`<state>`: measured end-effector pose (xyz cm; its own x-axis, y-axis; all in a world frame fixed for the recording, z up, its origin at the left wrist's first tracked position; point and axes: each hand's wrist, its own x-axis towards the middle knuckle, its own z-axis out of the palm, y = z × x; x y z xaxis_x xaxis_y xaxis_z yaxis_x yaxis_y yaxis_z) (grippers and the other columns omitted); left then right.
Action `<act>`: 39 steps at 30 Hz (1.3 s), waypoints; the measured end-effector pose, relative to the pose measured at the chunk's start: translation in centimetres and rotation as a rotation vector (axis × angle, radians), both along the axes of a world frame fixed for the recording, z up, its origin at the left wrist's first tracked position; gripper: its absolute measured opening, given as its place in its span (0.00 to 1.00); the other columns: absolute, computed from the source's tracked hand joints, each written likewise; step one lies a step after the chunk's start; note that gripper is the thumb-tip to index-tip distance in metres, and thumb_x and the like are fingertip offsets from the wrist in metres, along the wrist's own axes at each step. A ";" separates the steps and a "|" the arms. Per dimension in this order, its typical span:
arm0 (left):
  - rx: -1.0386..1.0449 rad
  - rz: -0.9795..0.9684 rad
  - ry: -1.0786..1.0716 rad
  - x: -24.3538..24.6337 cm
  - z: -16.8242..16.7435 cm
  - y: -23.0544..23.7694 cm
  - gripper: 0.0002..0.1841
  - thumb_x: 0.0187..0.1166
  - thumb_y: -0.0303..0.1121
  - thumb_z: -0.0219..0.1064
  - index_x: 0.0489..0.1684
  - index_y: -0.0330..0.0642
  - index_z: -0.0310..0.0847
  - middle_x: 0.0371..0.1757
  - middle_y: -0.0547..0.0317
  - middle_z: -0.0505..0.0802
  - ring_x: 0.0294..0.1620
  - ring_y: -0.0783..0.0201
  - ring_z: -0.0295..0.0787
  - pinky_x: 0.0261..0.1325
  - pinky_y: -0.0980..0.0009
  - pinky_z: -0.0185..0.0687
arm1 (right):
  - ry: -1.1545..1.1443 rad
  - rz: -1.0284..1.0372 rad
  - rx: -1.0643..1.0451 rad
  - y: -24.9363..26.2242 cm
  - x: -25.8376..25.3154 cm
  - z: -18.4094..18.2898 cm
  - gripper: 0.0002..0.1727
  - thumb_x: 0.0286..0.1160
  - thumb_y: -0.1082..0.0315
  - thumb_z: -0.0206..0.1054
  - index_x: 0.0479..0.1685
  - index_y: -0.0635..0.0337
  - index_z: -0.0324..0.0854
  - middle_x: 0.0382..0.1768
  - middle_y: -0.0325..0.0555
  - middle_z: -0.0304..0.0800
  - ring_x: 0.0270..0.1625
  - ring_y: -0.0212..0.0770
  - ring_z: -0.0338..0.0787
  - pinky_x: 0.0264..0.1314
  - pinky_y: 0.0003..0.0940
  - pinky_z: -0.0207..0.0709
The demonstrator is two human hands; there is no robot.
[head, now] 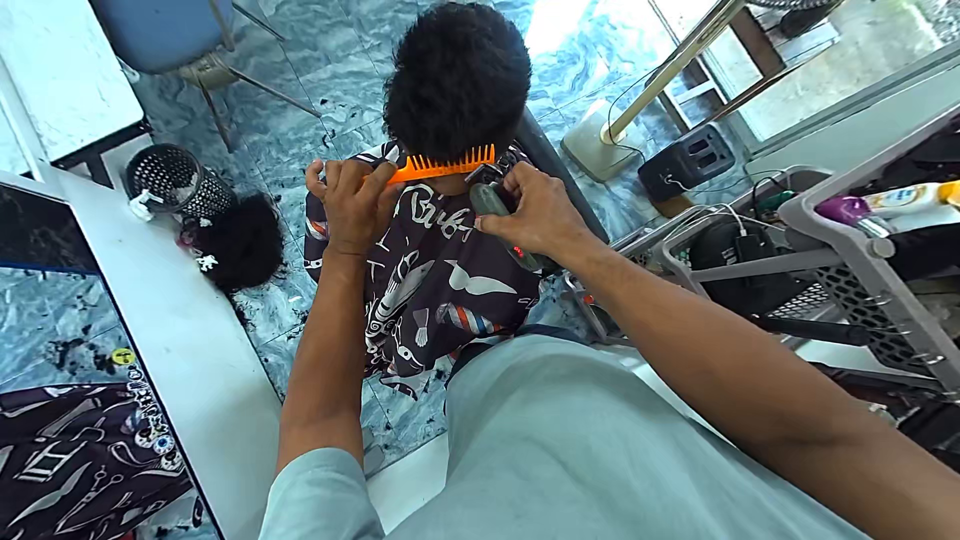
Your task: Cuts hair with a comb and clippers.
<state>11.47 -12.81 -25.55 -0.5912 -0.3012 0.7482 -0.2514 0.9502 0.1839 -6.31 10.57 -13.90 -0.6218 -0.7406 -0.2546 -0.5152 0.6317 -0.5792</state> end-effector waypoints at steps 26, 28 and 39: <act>0.052 -0.090 -0.166 1.3 -0.5 0.3 0.16 0.86 0.50 0.65 0.63 0.57 0.89 0.43 0.48 0.91 0.52 0.45 0.86 0.77 0.36 0.58 | -0.146 -0.043 -0.058 0.7 -0.1 -0.9 0.31 0.53 0.46 0.86 0.50 0.55 0.81 0.34 0.45 0.88 0.36 0.45 0.89 0.38 0.52 0.84; 0.007 -0.054 -0.084 0.8 0.0 0.2 0.16 0.84 0.50 0.67 0.62 0.57 0.89 0.41 0.50 0.90 0.50 0.47 0.85 0.76 0.38 0.59 | -0.122 -0.025 -0.068 0.3 -0.1 -0.5 0.30 0.53 0.46 0.86 0.48 0.54 0.80 0.34 0.43 0.88 0.35 0.43 0.89 0.37 0.50 0.83; -0.053 -0.104 -0.126 0.8 1.5 0.8 0.16 0.86 0.49 0.65 0.61 0.56 0.89 0.39 0.48 0.90 0.48 0.45 0.85 0.74 0.36 0.61 | -0.179 0.015 -0.144 -0.5 0.4 0.5 0.30 0.53 0.46 0.86 0.47 0.54 0.81 0.35 0.43 0.88 0.36 0.41 0.89 0.38 0.47 0.84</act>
